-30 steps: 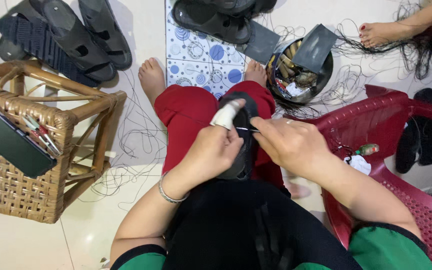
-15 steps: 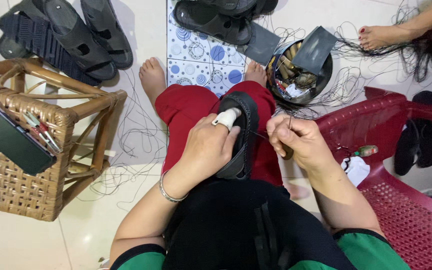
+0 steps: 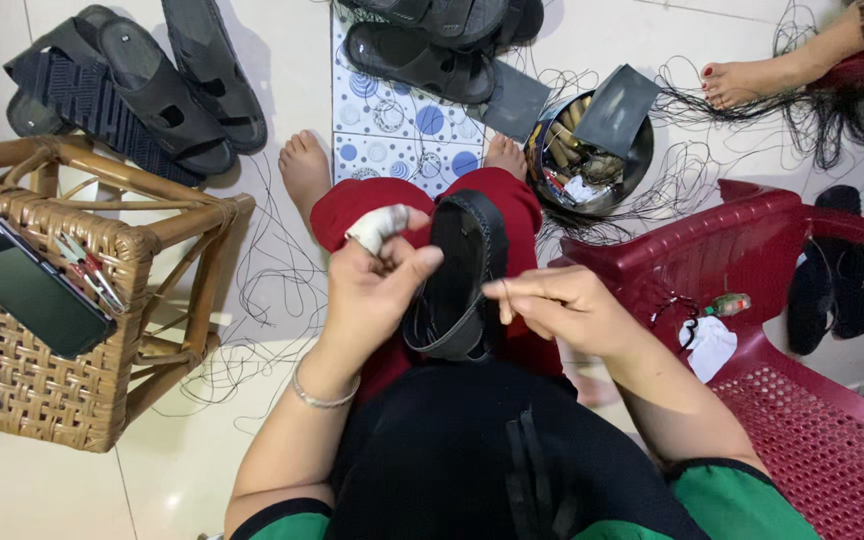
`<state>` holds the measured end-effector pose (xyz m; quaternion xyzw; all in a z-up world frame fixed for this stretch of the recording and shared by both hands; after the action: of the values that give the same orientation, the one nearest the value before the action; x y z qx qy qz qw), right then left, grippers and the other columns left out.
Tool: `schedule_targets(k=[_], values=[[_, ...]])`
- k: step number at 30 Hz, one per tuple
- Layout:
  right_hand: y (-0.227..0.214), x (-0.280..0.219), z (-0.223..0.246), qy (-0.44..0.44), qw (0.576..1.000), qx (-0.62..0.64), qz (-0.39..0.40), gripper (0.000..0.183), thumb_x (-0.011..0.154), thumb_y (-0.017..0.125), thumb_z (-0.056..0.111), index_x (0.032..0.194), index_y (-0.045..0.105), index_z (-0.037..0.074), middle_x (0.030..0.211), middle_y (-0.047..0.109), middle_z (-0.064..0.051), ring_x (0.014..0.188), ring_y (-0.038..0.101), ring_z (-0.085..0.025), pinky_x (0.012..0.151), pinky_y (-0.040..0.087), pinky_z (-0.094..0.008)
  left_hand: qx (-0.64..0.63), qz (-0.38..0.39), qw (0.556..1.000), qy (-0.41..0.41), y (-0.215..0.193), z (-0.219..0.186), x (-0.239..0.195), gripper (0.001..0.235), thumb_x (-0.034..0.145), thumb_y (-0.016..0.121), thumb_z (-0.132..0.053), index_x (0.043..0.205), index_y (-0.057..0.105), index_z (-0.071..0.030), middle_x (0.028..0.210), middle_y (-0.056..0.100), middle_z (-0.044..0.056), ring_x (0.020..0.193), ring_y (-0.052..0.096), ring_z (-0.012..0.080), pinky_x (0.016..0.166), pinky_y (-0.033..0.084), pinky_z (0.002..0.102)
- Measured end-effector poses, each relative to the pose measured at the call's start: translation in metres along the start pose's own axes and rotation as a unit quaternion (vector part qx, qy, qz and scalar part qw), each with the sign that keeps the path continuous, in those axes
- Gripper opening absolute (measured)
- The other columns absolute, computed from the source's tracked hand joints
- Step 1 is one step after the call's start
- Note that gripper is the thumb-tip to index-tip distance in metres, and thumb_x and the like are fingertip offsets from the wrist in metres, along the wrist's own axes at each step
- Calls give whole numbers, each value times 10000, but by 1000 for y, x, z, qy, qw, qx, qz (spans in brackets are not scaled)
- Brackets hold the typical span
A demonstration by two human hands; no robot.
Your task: The person sits on the floor and sews a black slipper using a needle and thread. They repeatedly push the needle through the slipper's sole and pull the thread to stitch it. The person also picks up a small white object from the floor and continues sewing.
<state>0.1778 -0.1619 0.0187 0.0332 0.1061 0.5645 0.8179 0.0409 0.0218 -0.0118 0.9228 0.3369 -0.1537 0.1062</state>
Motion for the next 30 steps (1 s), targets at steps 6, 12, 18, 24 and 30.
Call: schedule_targets(k=[6, 12, 18, 24, 30], values=[[28, -1, -21, -211, 841, -455, -204, 109, 798, 803, 132, 901, 836, 138, 751, 741, 4, 604, 706, -203, 578, 564, -321, -160, 124, 979, 8, 36, -27, -31, 336, 896, 790, -71, 1191, 685, 50, 653, 653, 2, 727, 662, 62, 729, 578, 243], [-238, -55, -11, -148, 681, -502, -513, 305, 1127, 490, 41, 939, 721, -23, 871, 758, -152, 819, 724, -254, 750, 596, -415, 305, 114, 945, -18, -33, -12, -15, 293, 958, 684, -341, 1173, 716, -144, 673, 562, -60, 616, 515, 79, 680, 464, 257], [-278, -104, 5, -132, 647, -628, -412, 284, 1003, 718, -129, 1284, 756, -148, 1171, 766, -292, 1016, 710, -410, 892, 553, -487, 234, 346, 909, -9, -29, 9, -20, 509, 1028, 613, -358, 629, 453, -85, 603, 443, -36, 581, 448, 109, 573, 385, 317], [-46, -12, -32, -19, 914, -399, -67, 595, 928, 786, 224, 1458, 563, 71, 1474, 605, -170, 1315, 631, -293, 1147, 495, -416, -289, 224, 928, 72, 6, -56, 21, 462, 1064, 616, -418, 1185, 699, 21, 1624, 379, 258, 1429, 507, 398, 1142, 553, 490], [-31, 9, 7, -8, 952, -305, -5, 132, 973, 679, 111, 1014, 778, 34, 982, 671, -90, 884, 668, -192, 811, 552, -296, -489, 170, 853, 59, -69, -32, 58, 455, 1184, 449, -399, 1435, 662, -84, 1418, 641, 224, 1408, 591, 362, 1199, 504, 617]])
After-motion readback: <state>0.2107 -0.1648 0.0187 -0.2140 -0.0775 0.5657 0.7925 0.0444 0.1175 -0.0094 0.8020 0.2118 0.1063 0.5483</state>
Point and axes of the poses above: each hand's wrist, its own x-axis towards the middle knuckle, its own y-axis out of the palm, z = x × y, the point moved 4 cm from there along x, towards the middle knuckle
